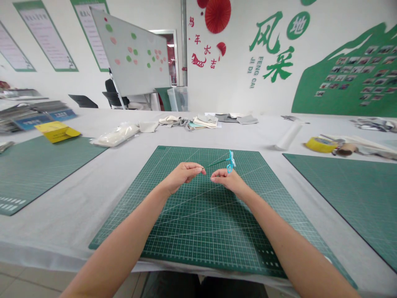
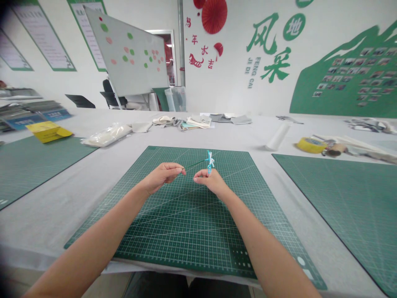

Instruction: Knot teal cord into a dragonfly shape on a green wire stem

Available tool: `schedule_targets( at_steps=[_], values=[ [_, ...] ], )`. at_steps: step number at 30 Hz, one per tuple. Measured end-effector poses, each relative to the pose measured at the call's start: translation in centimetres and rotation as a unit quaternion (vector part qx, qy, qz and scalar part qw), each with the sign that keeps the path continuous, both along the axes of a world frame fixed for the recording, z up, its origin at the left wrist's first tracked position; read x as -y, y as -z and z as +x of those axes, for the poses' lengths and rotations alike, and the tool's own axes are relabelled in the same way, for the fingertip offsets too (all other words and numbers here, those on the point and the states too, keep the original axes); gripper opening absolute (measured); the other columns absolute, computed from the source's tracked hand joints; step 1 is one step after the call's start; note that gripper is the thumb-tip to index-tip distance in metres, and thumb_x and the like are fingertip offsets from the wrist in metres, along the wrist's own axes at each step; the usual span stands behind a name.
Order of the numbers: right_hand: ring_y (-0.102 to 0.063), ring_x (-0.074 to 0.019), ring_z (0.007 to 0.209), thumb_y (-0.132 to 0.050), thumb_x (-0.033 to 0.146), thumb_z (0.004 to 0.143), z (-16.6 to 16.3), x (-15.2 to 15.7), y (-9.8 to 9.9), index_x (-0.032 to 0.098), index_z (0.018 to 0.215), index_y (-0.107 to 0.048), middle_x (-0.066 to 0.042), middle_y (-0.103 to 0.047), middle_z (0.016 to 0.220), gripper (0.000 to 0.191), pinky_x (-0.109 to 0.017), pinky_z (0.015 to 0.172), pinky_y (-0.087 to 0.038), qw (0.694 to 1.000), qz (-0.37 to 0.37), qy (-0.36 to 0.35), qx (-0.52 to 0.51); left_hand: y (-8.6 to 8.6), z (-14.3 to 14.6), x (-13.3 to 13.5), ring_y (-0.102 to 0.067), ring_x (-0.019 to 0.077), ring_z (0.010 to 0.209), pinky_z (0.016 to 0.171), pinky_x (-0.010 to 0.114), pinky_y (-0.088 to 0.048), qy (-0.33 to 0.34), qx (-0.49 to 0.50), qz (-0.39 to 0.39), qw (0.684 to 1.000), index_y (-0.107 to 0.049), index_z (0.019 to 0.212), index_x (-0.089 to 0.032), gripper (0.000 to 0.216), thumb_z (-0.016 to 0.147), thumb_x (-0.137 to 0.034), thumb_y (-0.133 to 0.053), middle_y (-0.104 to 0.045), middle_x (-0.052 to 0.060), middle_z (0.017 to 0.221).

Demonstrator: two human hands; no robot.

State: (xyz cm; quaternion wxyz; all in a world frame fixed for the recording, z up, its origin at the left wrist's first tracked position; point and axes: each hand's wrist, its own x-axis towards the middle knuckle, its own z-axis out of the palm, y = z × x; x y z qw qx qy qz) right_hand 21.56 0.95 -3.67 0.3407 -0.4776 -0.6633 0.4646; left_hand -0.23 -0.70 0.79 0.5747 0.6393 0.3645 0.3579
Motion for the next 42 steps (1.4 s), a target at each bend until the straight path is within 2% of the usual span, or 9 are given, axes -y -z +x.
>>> schedule_targets(
  at_steps=[7, 14, 20, 25, 28, 30, 33, 37, 42],
  values=[
    [-0.023, -0.0064, 0.045, -0.068, 0.037, 0.066, -0.3, 0.5, -0.5, 0.016, 0.073, -0.067, 0.010, -0.029, 0.045, 0.022, -0.024, 0.047, -0.017, 0.999, -0.005, -0.020, 0.025, 0.1, 0.0, -0.1, -0.019, 0.0074, 0.047, 0.046, 0.023, -0.014, -0.024, 0.000, -0.005, 1.000, -0.067, 0.083, -0.015, 0.028, 0.080, -0.041, -0.057, -0.026, -0.007, 0.050],
    [-0.024, -0.0066, 0.046, -0.068, 0.037, 0.068, -0.8, 1.2, -1.1, 0.017, 0.071, -0.068, 0.009, -0.028, 0.047, 0.020, -0.024, 0.048, -0.019, 0.996, 0.014, -0.082, 0.022, 0.5, -0.1, -0.5, -0.018, 0.0067, 0.045, 0.044, 0.022, -0.012, -0.050, 0.018, -0.014, 0.998, -0.065, 0.083, -0.014, 0.029, 0.079, -0.042, -0.058, -0.025, -0.008, 0.049],
    [-0.024, -0.0069, 0.048, -0.069, 0.038, 0.069, -0.9, 2.1, -2.3, 0.018, 0.072, -0.069, 0.009, -0.025, 0.048, 0.021, -0.024, 0.048, -0.020, 0.995, 0.021, -0.099, 0.014, 0.6, 0.0, -0.6, -0.018, 0.0063, 0.044, 0.043, 0.021, -0.012, -0.071, 0.012, -0.014, 0.997, -0.065, 0.083, -0.014, 0.028, 0.078, -0.041, -0.058, -0.025, -0.008, 0.049],
    [-0.025, -0.0069, 0.049, -0.070, 0.037, 0.069, -1.1, 2.8, -3.3, 0.018, 0.072, -0.068, 0.009, -0.023, 0.049, 0.019, -0.024, 0.049, -0.021, 0.994, 0.032, -0.100, -0.002, 0.5, 0.1, -0.6, -0.020, 0.0069, 0.042, 0.042, 0.022, -0.014, -0.098, -0.045, 0.018, 0.994, -0.066, 0.082, -0.013, 0.028, 0.079, -0.039, -0.057, -0.026, -0.008, 0.045],
    [-0.024, -0.0070, 0.048, -0.069, 0.039, 0.069, -1.1, 3.0, -3.5, 0.018, 0.073, -0.068, 0.008, -0.025, 0.049, 0.021, -0.024, 0.048, -0.020, 0.994, 0.036, -0.101, -0.005, 0.6, 0.2, -0.7, -0.037, 0.0093, 0.048, 0.048, 0.022, -0.027, -0.109, -0.098, 0.084, 0.986, -0.069, 0.080, -0.014, 0.026, 0.081, -0.035, -0.054, -0.045, -0.004, 0.051],
    [-0.023, -0.0070, 0.048, -0.068, 0.040, 0.071, -1.1, 3.1, -3.7, 0.018, 0.074, -0.068, 0.008, -0.026, 0.049, 0.022, -0.024, 0.047, -0.018, 0.994, 0.039, -0.097, -0.008, 0.9, 0.3, -0.8, -0.052, 0.0132, 0.065, 0.061, 0.024, -0.037, -0.112, -0.133, 0.149, 0.973, -0.070, 0.078, -0.015, 0.025, 0.082, -0.032, -0.051, -0.062, 0.001, 0.068],
    [-0.023, -0.0072, 0.047, -0.065, 0.040, 0.074, -1.1, 3.5, -4.2, 0.019, 0.075, -0.068, 0.008, -0.027, 0.048, 0.022, -0.024, 0.047, -0.019, 0.995, 0.072, -0.073, 0.002, 1.3, 0.5, -0.7, -0.059, 0.0163, 0.079, 0.073, 0.026, -0.039, -0.108, -0.200, 0.221, 0.948, -0.070, 0.079, -0.018, 0.026, 0.085, -0.029, -0.047, -0.069, 0.002, 0.083],
    [-0.026, -0.0079, 0.046, -0.060, 0.040, 0.079, -0.7, 4.1, -5.4, 0.021, 0.077, -0.068, 0.006, -0.028, 0.047, 0.020, -0.024, 0.047, -0.022, 0.985, 0.161, -0.022, 0.056, 1.4, 0.7, -0.2, -0.059, 0.0165, 0.072, 0.066, 0.025, -0.038, -0.071, -0.282, 0.273, 0.917, -0.071, 0.082, -0.020, 0.026, 0.086, -0.028, -0.046, -0.070, 0.001, 0.077],
    [-0.034, -0.0095, 0.046, -0.056, 0.037, 0.083, 0.1, 4.1, -6.2, 0.021, 0.079, -0.068, 0.003, -0.046, 0.050, 0.021, -0.026, 0.050, -0.029, 0.959, 0.256, 0.044, 0.117, 0.6, 0.8, 0.5, -0.060, 0.0164, 0.072, 0.066, 0.024, -0.040, 0.002, -0.287, 0.262, 0.922, -0.072, 0.080, -0.020, 0.025, 0.085, -0.025, -0.048, -0.071, 0.001, 0.077]
  ],
)
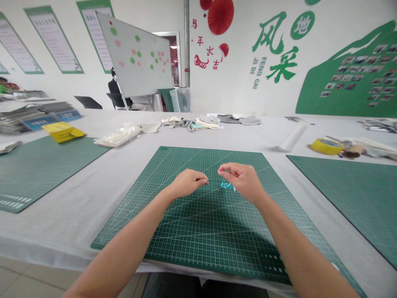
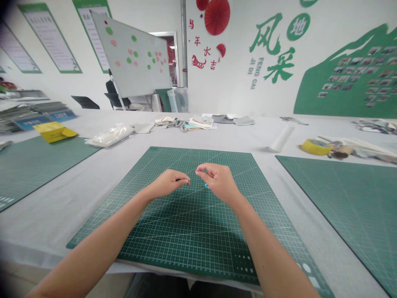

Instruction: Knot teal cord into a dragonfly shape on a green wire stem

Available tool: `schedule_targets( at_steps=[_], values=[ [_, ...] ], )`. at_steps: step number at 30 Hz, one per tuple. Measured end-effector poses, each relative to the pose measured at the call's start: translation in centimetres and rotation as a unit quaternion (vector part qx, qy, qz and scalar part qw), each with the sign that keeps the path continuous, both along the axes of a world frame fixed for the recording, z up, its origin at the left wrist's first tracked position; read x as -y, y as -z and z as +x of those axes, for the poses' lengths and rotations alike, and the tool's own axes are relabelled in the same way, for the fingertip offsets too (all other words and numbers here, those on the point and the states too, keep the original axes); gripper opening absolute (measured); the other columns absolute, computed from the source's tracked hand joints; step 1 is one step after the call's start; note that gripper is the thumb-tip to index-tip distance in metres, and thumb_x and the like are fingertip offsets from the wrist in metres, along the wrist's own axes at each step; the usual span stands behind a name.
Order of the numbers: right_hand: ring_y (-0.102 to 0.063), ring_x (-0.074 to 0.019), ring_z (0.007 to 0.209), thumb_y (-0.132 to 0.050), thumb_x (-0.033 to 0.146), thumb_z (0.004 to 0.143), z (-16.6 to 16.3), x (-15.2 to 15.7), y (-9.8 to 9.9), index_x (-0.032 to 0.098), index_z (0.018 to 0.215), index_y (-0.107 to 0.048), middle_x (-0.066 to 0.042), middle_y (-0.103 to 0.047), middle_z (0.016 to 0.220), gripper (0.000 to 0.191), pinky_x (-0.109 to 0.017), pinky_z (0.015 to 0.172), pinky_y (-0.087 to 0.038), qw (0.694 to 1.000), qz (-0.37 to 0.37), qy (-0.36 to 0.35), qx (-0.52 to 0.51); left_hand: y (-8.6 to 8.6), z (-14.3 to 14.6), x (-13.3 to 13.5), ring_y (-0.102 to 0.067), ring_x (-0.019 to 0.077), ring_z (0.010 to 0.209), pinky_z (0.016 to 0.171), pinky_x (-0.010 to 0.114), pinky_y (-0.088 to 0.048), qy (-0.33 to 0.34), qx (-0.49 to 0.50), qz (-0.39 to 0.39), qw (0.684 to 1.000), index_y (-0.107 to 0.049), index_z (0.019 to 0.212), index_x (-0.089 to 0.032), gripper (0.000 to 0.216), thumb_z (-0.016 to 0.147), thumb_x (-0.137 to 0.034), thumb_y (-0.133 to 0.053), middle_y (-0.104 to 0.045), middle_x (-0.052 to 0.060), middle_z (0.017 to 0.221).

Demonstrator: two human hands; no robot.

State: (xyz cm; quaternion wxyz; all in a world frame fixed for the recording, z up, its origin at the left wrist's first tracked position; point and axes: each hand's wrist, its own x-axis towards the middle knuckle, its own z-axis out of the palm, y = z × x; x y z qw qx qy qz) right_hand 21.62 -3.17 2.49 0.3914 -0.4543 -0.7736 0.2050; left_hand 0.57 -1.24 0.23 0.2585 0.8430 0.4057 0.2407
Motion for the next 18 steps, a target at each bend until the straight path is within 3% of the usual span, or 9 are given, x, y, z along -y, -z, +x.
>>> schedule_targets(
  at_steps=[4, 7, 13, 16, 18],
  values=[
    [-0.043, -0.0111, 0.052, -0.056, 0.036, 0.084, 0.4, -0.6, 0.3, 0.021, 0.081, -0.069, 0.000, -0.061, 0.064, 0.019, -0.027, 0.055, -0.033, 0.999, 0.038, 0.022, 0.011, -0.5, -0.1, 0.2, -0.060, 0.0149, 0.069, 0.064, 0.023, -0.040, 0.036, -0.010, -0.023, 0.999, -0.072, 0.078, -0.020, 0.026, 0.084, -0.021, -0.047, -0.071, 0.000, 0.077],
    [-0.047, -0.0116, 0.055, -0.057, 0.035, 0.083, 0.5, -1.0, 0.7, 0.022, 0.081, -0.069, -0.001, -0.065, 0.070, 0.018, -0.026, 0.058, -0.035, 0.999, 0.042, 0.010, 0.014, -0.5, -0.2, 0.3, -0.062, 0.0151, 0.074, 0.068, 0.023, -0.041, 0.082, -0.011, -0.061, 0.995, -0.073, 0.081, -0.019, 0.026, 0.083, -0.017, -0.047, -0.072, 0.001, 0.080],
    [-0.035, -0.0101, 0.050, -0.060, 0.044, 0.078, 1.2, -2.0, 1.3, 0.019, 0.078, -0.068, 0.002, -0.052, 0.057, 0.026, -0.025, 0.050, -0.028, 0.997, -0.058, -0.019, -0.040, -1.4, -0.6, 0.6, -0.061, 0.0148, 0.079, 0.074, 0.024, -0.043, 0.202, 0.040, -0.178, 0.962, -0.073, 0.087, -0.019, 0.023, 0.085, -0.027, -0.051, -0.071, 0.003, 0.085],
    [-0.029, -0.0088, 0.048, -0.062, 0.047, 0.074, 1.5, -2.6, 1.7, 0.018, 0.077, -0.068, 0.004, -0.041, 0.051, 0.030, -0.025, 0.047, -0.024, 0.992, -0.097, -0.010, -0.078, -2.1, -0.8, 0.7, -0.058, 0.0152, 0.081, 0.075, 0.025, -0.042, 0.202, 0.091, -0.203, 0.954, -0.073, 0.086, -0.018, 0.023, 0.085, -0.031, -0.054, -0.070, 0.003, 0.086],
    [-0.026, -0.0080, 0.047, -0.064, 0.048, 0.071, 1.4, -3.0, 2.0, 0.017, 0.076, -0.068, 0.006, -0.032, 0.047, 0.031, -0.024, 0.046, -0.021, 0.990, -0.114, 0.002, -0.086, -2.3, -0.9, 0.8, -0.054, 0.0135, 0.072, 0.067, 0.024, -0.040, 0.183, 0.117, -0.210, 0.953, -0.073, 0.085, -0.018, 0.023, 0.084, -0.032, -0.055, -0.067, 0.003, 0.080]
  ],
)
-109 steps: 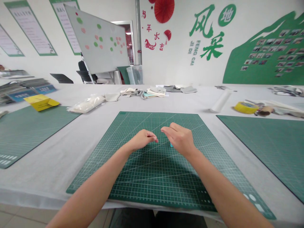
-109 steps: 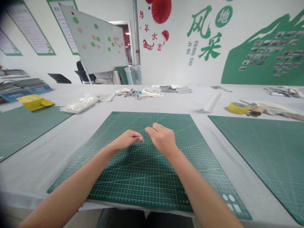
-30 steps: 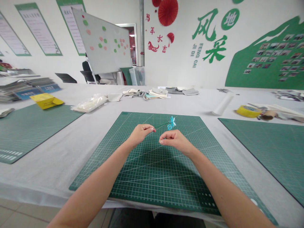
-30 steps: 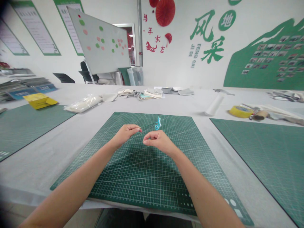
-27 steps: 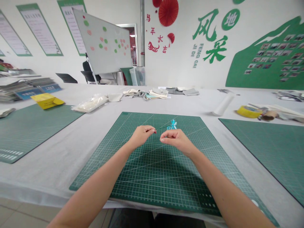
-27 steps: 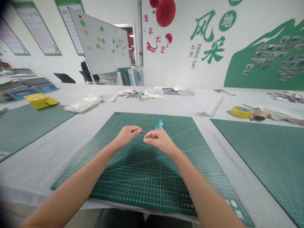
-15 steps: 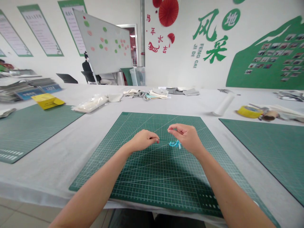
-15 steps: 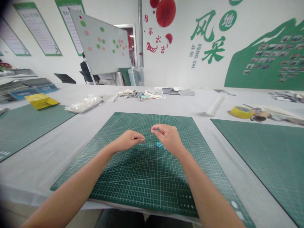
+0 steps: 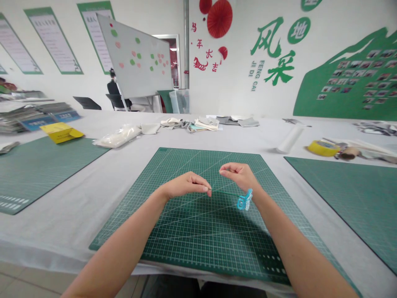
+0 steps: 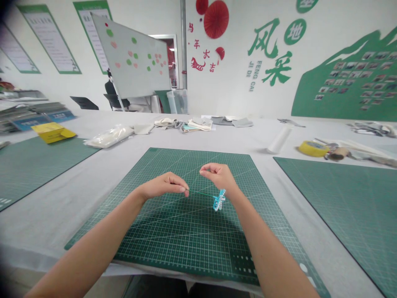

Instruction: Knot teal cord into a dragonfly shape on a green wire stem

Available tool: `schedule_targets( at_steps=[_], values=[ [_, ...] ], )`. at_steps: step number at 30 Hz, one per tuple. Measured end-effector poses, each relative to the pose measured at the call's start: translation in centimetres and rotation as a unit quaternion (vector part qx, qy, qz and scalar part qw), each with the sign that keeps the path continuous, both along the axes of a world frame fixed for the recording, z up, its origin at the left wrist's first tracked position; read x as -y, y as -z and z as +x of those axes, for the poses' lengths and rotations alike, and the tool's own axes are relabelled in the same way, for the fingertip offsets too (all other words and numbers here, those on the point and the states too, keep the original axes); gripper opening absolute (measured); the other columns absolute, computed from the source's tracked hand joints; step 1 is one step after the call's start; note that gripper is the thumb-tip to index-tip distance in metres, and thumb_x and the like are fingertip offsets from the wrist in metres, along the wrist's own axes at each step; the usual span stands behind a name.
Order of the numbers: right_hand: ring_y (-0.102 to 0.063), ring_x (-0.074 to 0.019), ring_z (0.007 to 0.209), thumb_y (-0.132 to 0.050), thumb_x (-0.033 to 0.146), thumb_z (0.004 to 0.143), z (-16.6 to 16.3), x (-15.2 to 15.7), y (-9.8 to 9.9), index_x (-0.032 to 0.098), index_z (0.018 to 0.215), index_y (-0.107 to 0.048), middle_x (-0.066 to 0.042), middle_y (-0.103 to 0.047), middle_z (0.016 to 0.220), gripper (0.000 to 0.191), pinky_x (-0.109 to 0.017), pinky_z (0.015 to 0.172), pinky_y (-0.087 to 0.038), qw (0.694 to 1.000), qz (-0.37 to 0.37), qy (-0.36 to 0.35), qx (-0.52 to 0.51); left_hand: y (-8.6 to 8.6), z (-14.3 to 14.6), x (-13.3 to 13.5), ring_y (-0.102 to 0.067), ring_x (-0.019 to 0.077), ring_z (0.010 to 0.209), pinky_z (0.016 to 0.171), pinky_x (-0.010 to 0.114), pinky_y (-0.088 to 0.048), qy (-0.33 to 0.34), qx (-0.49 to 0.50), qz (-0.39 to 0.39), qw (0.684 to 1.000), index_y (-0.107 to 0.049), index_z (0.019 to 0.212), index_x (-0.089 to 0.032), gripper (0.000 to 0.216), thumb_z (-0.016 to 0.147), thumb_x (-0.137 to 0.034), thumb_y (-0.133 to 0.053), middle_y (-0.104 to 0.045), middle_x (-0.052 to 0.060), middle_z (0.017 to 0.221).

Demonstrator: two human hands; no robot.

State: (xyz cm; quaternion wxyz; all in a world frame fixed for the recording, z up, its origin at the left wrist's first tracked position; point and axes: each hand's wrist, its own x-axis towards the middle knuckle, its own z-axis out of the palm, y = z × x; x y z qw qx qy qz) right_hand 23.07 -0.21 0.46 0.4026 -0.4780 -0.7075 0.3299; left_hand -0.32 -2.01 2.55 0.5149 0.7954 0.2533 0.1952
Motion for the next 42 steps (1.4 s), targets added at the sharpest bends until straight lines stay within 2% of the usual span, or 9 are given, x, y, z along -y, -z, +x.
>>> schedule_targets(
  at_steps=[3, 5, 9, 12, 17, 27, 42],
  values=[
    [-0.023, -0.0074, 0.045, -0.065, 0.048, 0.068, -0.2, -0.5, 0.7, 0.017, 0.075, -0.067, 0.008, -0.026, 0.045, 0.032, -0.024, 0.045, -0.018, 1.000, -0.025, 0.003, -0.012, 0.1, 0.0, 0.0, -0.038, 0.0092, 0.054, 0.052, 0.023, -0.028, -0.037, 0.018, -0.028, 0.999, -0.072, 0.084, -0.016, 0.025, 0.083, -0.035, -0.056, -0.055, -0.001, 0.061],
    [-0.025, -0.0076, 0.045, -0.066, 0.048, 0.068, -0.4, -0.6, 1.2, 0.016, 0.074, -0.067, 0.007, -0.032, 0.046, 0.032, -0.025, 0.045, -0.019, 0.999, -0.036, -0.008, -0.027, 0.3, 0.0, 0.0, -0.028, 0.0084, 0.050, 0.048, 0.023, -0.021, -0.063, 0.037, -0.048, 0.996, -0.071, 0.084, -0.015, 0.027, 0.082, -0.037, -0.056, -0.043, -0.003, 0.053],
    [-0.036, -0.0100, 0.051, -0.066, 0.045, 0.070, -0.6, -0.7, 1.9, 0.017, 0.076, -0.066, 0.003, -0.045, 0.054, 0.028, -0.025, 0.048, -0.026, 0.999, -0.036, -0.020, -0.034, 0.8, 0.1, -0.3, -0.022, 0.0079, 0.049, 0.047, 0.024, -0.016, -0.118, 0.089, -0.074, 0.986, -0.069, 0.084, -0.015, 0.028, 0.082, -0.039, -0.056, -0.034, -0.005, 0.052],
    [-0.033, -0.0097, 0.050, -0.065, 0.042, 0.071, -0.8, -0.6, 2.0, 0.017, 0.076, -0.067, 0.005, -0.037, 0.050, 0.026, -0.024, 0.048, -0.025, 1.000, -0.025, -0.012, -0.003, 1.2, 0.1, -0.7, -0.019, 0.0078, 0.048, 0.047, 0.024, -0.014, -0.159, 0.136, -0.088, 0.974, -0.069, 0.085, -0.015, 0.026, 0.082, -0.038, -0.057, -0.027, -0.007, 0.050],
    [-0.024, -0.0076, 0.045, -0.062, 0.042, 0.073, -0.9, -0.3, 1.9, 0.017, 0.076, -0.066, 0.009, -0.022, 0.047, 0.026, -0.024, 0.046, -0.019, 0.999, -0.046, -0.024, 0.011, 1.6, 0.1, -1.2, -0.018, 0.0071, 0.048, 0.046, 0.023, -0.013, -0.220, 0.168, -0.107, 0.955, -0.068, 0.086, -0.014, 0.027, 0.081, -0.040, -0.059, -0.025, -0.007, 0.051],
    [-0.026, -0.0076, 0.047, -0.061, 0.043, 0.073, -1.2, 0.0, 1.8, 0.016, 0.075, -0.067, 0.008, -0.029, 0.048, 0.027, -0.023, 0.047, -0.020, 0.999, -0.026, -0.034, 0.028, 1.6, 0.2, -1.3, -0.017, 0.0061, 0.045, 0.044, 0.022, -0.011, -0.270, 0.181, -0.125, 0.937, -0.067, 0.083, -0.015, 0.027, 0.078, -0.041, -0.061, -0.024, -0.008, 0.050],
    [-0.025, -0.0072, 0.047, -0.062, 0.040, 0.075, -1.4, 0.2, 1.4, 0.016, 0.075, -0.067, 0.008, -0.028, 0.048, 0.024, -0.023, 0.047, -0.020, 0.998, -0.020, -0.048, 0.035, 1.9, 0.0, -1.6, -0.017, 0.0057, 0.045, 0.043, 0.022, -0.011, -0.274, 0.183, -0.118, 0.937, -0.067, 0.084, -0.014, 0.027, 0.080, -0.040, -0.060, -0.023, -0.008, 0.051]
  ],
)
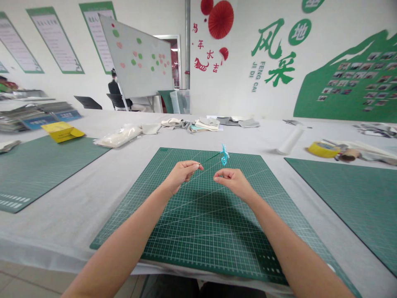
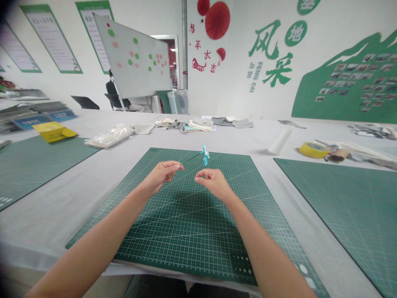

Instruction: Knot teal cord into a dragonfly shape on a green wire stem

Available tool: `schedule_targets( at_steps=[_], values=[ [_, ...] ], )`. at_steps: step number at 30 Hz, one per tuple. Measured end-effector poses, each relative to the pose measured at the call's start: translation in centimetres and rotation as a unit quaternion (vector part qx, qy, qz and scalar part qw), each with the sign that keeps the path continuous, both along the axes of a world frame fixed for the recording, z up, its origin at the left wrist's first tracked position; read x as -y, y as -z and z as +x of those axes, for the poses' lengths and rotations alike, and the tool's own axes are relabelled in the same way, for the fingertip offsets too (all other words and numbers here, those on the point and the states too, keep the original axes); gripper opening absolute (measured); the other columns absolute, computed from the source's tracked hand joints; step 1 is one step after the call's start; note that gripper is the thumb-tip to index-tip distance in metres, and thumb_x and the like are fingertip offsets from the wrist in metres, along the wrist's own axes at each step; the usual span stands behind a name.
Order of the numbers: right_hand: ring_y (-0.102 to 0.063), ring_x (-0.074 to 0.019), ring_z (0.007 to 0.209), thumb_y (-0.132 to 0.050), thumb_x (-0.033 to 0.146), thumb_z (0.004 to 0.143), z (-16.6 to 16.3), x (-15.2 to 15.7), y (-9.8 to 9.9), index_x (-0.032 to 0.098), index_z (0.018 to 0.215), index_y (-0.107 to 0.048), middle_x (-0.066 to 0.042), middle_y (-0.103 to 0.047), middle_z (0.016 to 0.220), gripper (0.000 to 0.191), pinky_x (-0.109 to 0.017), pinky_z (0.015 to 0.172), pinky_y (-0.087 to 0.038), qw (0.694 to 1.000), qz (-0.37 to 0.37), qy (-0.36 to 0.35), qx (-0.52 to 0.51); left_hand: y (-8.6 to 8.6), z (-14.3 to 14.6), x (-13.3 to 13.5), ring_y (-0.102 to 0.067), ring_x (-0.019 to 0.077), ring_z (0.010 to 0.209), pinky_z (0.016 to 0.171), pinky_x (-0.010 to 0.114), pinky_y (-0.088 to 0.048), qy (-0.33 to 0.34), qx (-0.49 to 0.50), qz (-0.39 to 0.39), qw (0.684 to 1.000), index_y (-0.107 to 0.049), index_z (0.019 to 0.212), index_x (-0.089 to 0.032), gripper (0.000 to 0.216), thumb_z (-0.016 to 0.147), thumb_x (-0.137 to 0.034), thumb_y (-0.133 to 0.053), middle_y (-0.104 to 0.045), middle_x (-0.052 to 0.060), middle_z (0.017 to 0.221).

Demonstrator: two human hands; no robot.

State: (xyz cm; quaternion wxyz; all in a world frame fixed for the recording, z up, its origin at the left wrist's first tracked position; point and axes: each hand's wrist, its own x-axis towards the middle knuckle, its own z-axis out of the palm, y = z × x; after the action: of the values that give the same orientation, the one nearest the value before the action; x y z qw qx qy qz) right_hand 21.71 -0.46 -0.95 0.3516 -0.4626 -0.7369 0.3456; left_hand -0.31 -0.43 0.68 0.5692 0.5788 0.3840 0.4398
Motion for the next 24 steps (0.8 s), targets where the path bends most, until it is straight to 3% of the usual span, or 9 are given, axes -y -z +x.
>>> schedule_targets(
  at_steps=[17, 24],
  values=[
    [-0.023, -0.0065, 0.046, -0.062, 0.038, 0.076, -0.3, 1.3, -1.5, 0.017, 0.075, -0.066, 0.009, -0.024, 0.048, 0.021, -0.023, 0.046, -0.019, 1.000, -0.001, -0.021, -0.012, -0.2, 0.1, -0.1, -0.017, 0.0064, 0.044, 0.043, 0.021, -0.013, -0.028, -0.046, 0.000, 0.999, -0.066, 0.083, -0.014, 0.028, 0.078, -0.041, -0.059, -0.023, -0.008, 0.049],
    [-0.022, -0.0069, 0.046, -0.060, 0.040, 0.078, -0.1, 1.7, -2.1, 0.017, 0.077, -0.065, 0.009, -0.022, 0.048, 0.024, -0.023, 0.047, -0.020, 0.999, 0.031, -0.004, -0.030, -0.1, 0.1, -0.1, -0.022, 0.0073, 0.044, 0.045, 0.023, -0.018, -0.033, -0.144, 0.034, 0.988, -0.069, 0.082, -0.014, 0.028, 0.079, -0.037, -0.055, -0.033, -0.007, 0.046]
  ],
)
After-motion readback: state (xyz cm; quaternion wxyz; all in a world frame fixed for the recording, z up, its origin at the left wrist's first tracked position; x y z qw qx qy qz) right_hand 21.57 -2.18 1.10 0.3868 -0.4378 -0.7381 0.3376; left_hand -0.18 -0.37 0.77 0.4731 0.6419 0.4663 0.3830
